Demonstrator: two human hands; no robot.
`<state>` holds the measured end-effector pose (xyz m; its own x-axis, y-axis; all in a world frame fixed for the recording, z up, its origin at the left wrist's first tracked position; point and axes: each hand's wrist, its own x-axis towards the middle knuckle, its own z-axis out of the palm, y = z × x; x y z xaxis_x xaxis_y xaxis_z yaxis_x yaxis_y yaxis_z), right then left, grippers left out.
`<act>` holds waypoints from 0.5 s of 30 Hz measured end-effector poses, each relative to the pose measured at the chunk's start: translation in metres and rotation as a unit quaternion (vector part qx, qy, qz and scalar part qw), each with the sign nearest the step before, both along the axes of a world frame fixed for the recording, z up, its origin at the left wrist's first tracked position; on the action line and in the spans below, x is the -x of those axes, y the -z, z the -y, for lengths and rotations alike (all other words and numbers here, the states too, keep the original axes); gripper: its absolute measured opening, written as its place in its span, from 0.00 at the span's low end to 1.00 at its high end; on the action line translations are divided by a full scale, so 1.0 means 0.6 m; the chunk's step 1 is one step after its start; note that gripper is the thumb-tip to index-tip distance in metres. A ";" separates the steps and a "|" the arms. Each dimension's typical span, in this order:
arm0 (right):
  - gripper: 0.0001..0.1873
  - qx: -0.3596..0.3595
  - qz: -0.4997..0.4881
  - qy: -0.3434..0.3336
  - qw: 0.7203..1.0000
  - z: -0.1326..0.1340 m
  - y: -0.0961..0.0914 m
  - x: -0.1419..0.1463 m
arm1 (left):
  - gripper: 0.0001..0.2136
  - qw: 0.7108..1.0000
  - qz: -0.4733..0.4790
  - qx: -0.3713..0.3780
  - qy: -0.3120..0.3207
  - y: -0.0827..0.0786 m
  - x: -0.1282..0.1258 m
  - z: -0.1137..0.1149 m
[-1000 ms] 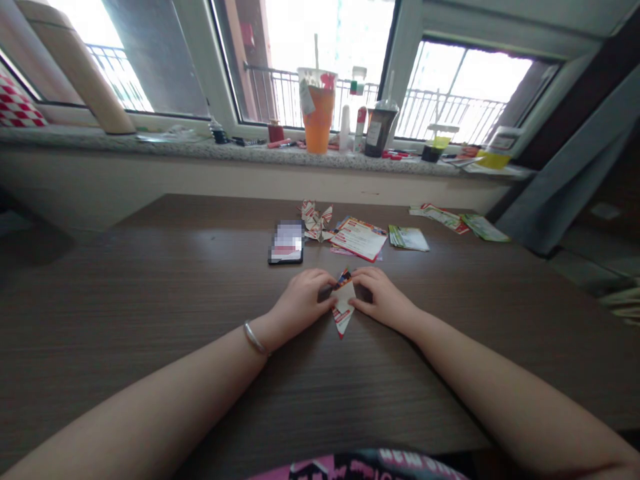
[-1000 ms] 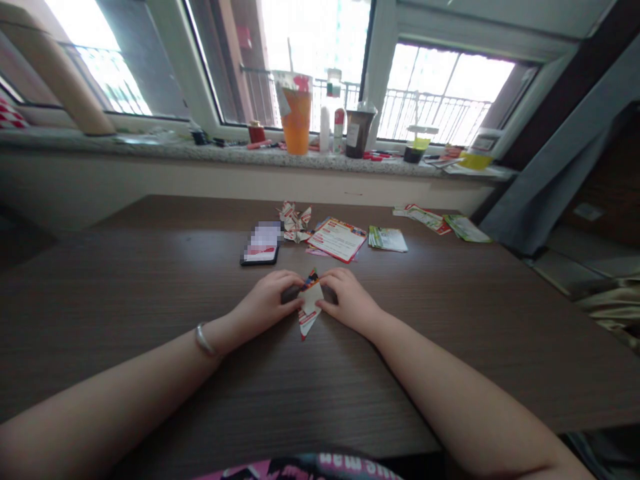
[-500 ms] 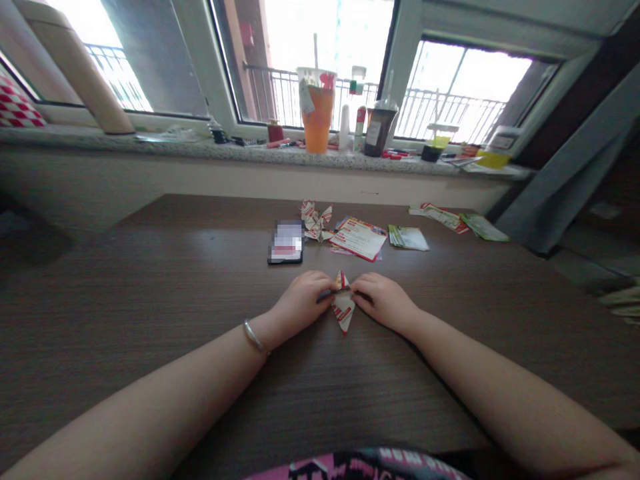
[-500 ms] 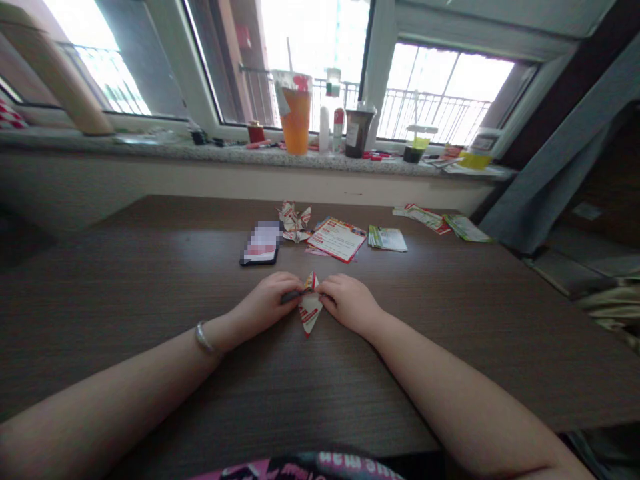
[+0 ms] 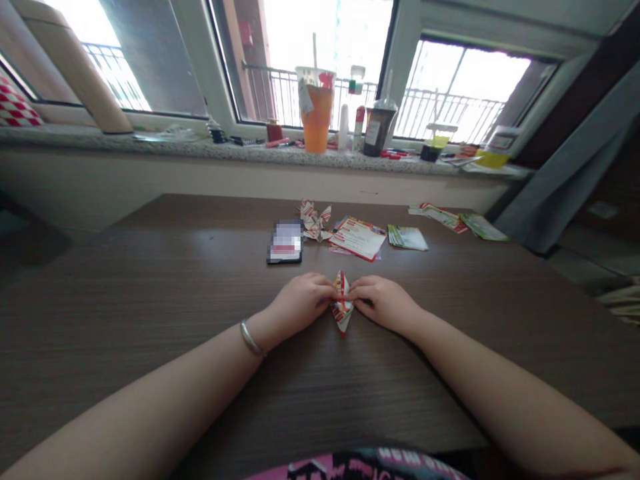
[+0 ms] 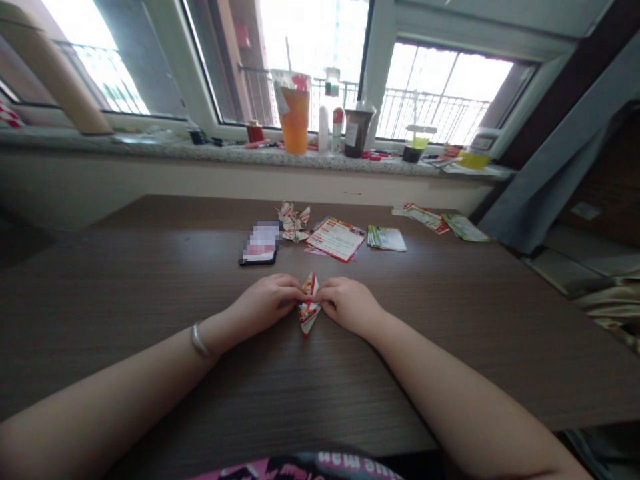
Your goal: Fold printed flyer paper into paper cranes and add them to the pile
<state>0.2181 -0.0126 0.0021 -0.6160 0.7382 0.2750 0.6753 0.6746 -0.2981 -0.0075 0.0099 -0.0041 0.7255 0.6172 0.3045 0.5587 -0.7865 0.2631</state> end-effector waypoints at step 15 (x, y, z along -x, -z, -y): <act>0.14 -0.014 0.062 0.028 0.998 0.005 -0.009 0.008 | 0.12 0.987 -0.107 -0.112 0.036 -0.016 -0.002 0.009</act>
